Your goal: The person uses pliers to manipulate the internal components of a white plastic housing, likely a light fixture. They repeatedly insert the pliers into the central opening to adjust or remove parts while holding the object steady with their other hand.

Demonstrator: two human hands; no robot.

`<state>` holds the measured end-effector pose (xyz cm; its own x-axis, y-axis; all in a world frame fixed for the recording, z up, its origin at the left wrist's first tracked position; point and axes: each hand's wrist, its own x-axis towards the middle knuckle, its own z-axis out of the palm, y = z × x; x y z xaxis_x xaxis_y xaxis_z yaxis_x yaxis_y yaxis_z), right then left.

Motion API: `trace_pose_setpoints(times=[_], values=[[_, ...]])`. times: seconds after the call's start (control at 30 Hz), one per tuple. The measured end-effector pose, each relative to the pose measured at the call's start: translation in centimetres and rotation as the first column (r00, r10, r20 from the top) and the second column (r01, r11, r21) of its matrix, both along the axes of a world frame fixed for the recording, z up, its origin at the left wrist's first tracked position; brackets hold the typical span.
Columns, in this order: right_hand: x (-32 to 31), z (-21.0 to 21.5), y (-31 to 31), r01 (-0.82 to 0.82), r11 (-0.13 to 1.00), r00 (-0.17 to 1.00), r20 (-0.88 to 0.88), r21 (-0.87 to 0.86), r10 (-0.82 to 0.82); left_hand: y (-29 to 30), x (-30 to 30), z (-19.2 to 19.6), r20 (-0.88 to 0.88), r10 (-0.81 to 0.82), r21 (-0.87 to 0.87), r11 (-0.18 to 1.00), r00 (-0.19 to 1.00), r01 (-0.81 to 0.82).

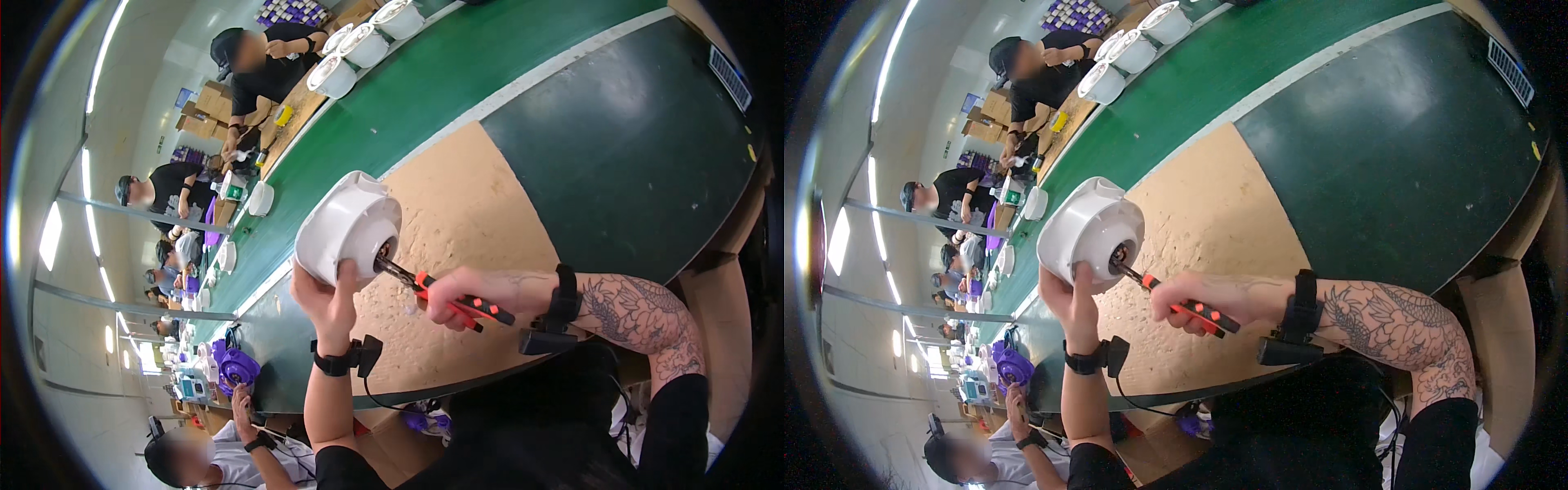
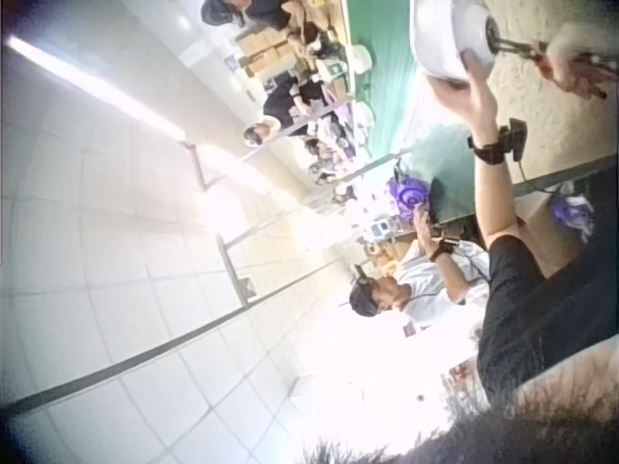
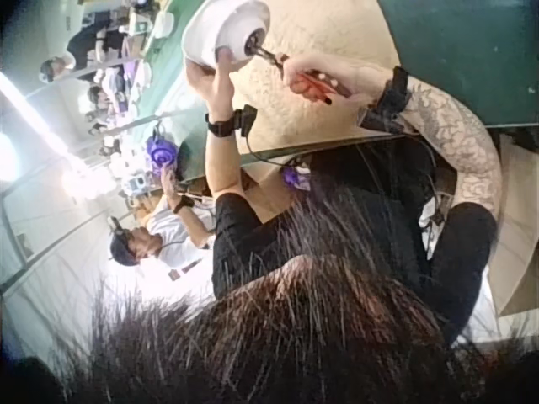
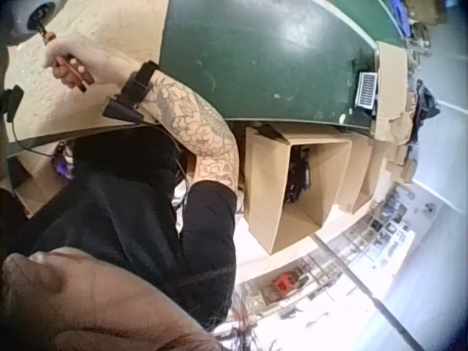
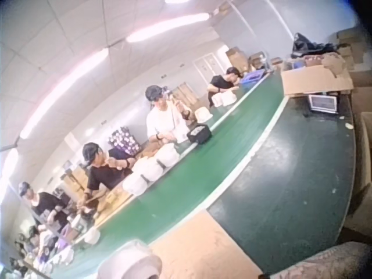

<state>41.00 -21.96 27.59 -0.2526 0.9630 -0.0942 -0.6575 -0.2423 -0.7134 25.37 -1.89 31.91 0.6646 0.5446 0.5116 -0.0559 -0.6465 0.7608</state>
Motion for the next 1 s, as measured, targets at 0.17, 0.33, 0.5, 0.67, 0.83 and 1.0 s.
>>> trace_pose_setpoints(times=[0.17,0.33,0.5,0.67,0.83,1.0], values=[[-1.2,-0.5,0.1,-0.069,0.994,0.992,-0.112,-0.079,0.06,0.3,1.0,1.0,-0.069,0.084,0.083,0.993,0.994,-0.078],[-1.9,0.8,-0.6,-0.012,1.0,0.912,0.41,0.015,0.005,4.2,0.8,2.5,0.012,0.173,0.021,0.985,0.985,-0.173],[-1.1,0.6,-0.1,0.042,0.998,0.975,0.214,0.055,-0.053,3.6,0.0,1.9,-0.195,0.03,-0.291,0.953,0.98,-0.087],[-1.5,-1.0,0.6,0.028,0.998,0.949,0.315,-0.057,-0.009,2.9,0.2,0.8,-0.196,-0.044,-0.367,0.93,0.98,-0.032],[-1.5,-0.6,0.6,0.048,0.99,0.921,0.39,-0.131,0.007,2.6,0.2,1.4,-0.24,-0.062,-0.331,0.943,0.969,-0.021],[-1.2,-0.1,0.3,0.04,0.992,0.921,0.39,-0.122,0.011,2.0,-0.1,2.0,-0.267,-0.071,-0.267,0.964,0.961,-0.003]])
